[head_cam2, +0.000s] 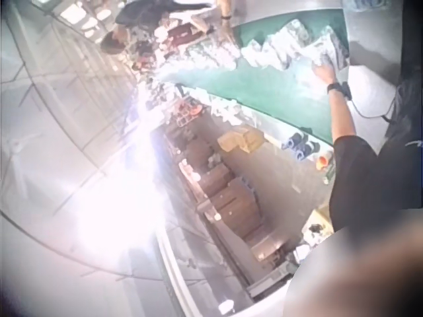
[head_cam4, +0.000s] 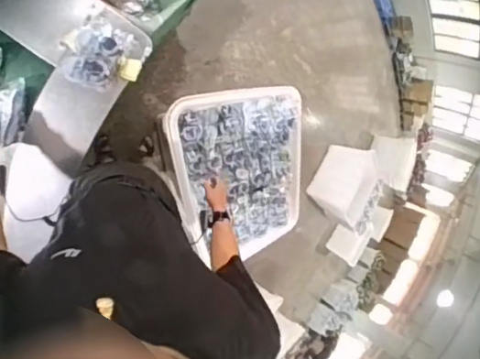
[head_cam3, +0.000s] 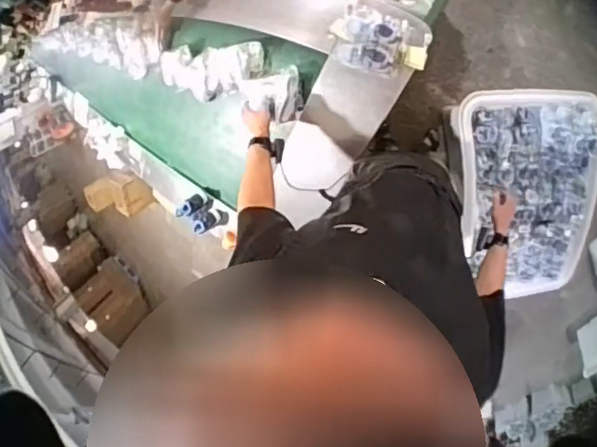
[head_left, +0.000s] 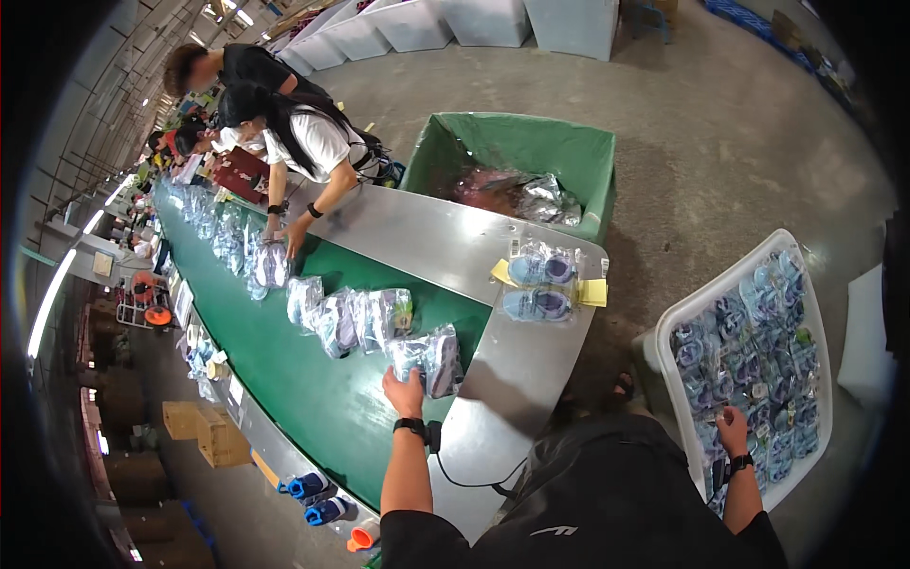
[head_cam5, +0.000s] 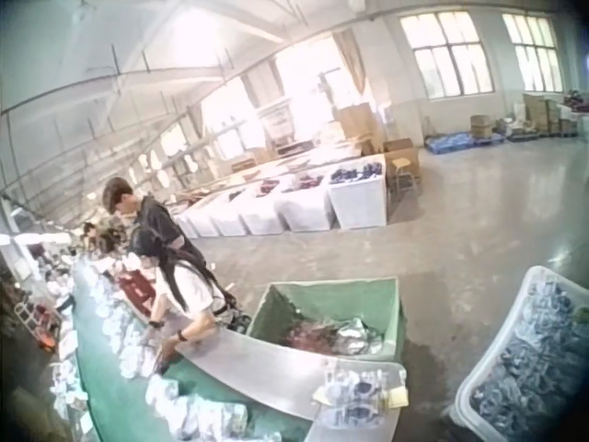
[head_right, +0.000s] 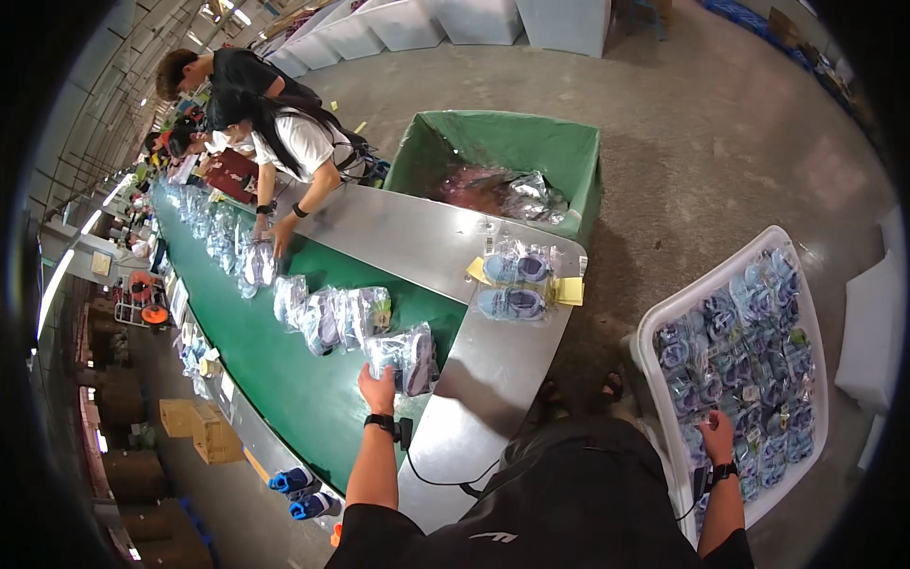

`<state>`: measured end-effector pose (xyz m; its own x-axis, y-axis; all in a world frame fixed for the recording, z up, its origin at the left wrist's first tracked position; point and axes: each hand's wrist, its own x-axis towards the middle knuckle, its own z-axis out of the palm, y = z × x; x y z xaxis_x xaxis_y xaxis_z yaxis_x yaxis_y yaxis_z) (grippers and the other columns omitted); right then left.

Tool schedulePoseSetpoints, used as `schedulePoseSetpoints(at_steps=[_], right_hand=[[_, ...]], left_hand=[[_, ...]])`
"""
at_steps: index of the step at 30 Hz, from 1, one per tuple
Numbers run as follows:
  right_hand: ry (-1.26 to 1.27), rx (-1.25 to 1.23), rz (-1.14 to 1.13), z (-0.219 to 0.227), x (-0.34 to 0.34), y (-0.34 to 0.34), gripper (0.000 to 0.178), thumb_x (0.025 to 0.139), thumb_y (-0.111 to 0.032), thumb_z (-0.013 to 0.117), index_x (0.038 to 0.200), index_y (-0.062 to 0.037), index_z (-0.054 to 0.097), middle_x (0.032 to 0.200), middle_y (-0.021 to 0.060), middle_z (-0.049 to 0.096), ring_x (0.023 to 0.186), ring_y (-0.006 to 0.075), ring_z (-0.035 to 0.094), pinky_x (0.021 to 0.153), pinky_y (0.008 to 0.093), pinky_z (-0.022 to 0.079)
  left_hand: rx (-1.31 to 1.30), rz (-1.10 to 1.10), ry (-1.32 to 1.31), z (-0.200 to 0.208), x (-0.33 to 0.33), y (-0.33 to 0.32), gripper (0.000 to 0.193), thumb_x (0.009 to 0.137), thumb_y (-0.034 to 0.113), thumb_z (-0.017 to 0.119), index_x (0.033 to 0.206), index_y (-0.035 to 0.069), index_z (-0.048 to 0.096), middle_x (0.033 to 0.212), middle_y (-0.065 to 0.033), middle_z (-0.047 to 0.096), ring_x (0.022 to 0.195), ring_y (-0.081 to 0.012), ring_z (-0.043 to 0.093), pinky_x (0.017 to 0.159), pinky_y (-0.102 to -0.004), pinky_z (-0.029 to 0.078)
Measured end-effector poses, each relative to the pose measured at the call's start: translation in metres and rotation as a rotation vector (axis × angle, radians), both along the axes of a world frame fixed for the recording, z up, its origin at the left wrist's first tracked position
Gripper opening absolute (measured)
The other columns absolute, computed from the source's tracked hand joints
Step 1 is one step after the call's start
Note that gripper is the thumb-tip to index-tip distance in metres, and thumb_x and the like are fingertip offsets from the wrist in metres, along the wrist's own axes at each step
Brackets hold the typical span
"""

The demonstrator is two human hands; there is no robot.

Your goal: The person picks packaged pairs of slippers from a large white bin and places them onto a green conveyor belt. The person repeats this action continuously, moving items from the bin to the belt where other workers are visible in the background.

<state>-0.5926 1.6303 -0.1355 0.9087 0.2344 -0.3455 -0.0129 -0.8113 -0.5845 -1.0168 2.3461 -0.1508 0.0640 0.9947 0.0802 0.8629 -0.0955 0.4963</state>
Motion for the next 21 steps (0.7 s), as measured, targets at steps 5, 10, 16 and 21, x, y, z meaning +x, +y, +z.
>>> schedulePoseSetpoints(at_steps=[5, 10, 16, 21], right_hand=[[-0.054, -0.096, 0.033, 0.012, -0.043, 0.003, 0.035, 0.078, -0.013, 0.076, 0.109, -0.0013, 0.066, 0.094, 0.0071, 0.067, 0.084, 0.0180, 0.064, 0.079, 0.0320, 0.053], [0.115, -0.084, -0.005, 0.007, -0.062, 0.021, 0.038, 0.079, -0.017, 0.075, 0.112, 0.0009, 0.067, 0.100, 0.0136, 0.072, 0.092, 0.0236, 0.070, 0.085, 0.0362, 0.056], [0.200, -0.044, 0.252, 0.029, -0.043, 0.083, 0.038, 0.082, -0.021, 0.075, 0.111, 0.0019, 0.067, 0.096, 0.0142, 0.073, 0.090, 0.0241, 0.071, 0.084, 0.0360, 0.056], [0.169, -0.069, 0.366, 0.049, -0.010, 0.135, 0.039, 0.083, -0.022, 0.076, 0.112, 0.0018, 0.066, 0.096, 0.0149, 0.073, 0.090, 0.0243, 0.071, 0.083, 0.0364, 0.056]], left_hand=[[-0.552, 0.179, -0.337, -0.024, -0.018, 0.042, 0.091, 0.078, 0.030, 0.083, 0.147, -0.011, 0.038, 0.138, -0.0311, 0.054, 0.117, -0.0406, 0.061, 0.087, -0.0444, 0.054], [-1.025, 0.220, -0.407, -0.030, -0.018, 0.030, 0.099, 0.073, 0.020, 0.089, 0.150, -0.007, 0.033, 0.114, -0.0174, 0.062, 0.089, -0.0209, 0.062, 0.052, -0.0340, 0.047], [-0.514, 0.079, -0.677, -0.040, -0.010, -0.031, 0.059, 0.076, 0.005, 0.078, 0.126, 0.005, 0.046, 0.096, -0.0044, 0.050, 0.077, -0.0140, 0.051, 0.066, -0.0292, 0.047], [-0.373, -0.060, -0.478, -0.041, -0.012, -0.038, 0.066, 0.079, 0.014, 0.080, 0.134, 0.005, 0.044, 0.113, -0.0117, 0.051, 0.089, -0.0181, 0.052, 0.076, -0.0340, 0.048]])
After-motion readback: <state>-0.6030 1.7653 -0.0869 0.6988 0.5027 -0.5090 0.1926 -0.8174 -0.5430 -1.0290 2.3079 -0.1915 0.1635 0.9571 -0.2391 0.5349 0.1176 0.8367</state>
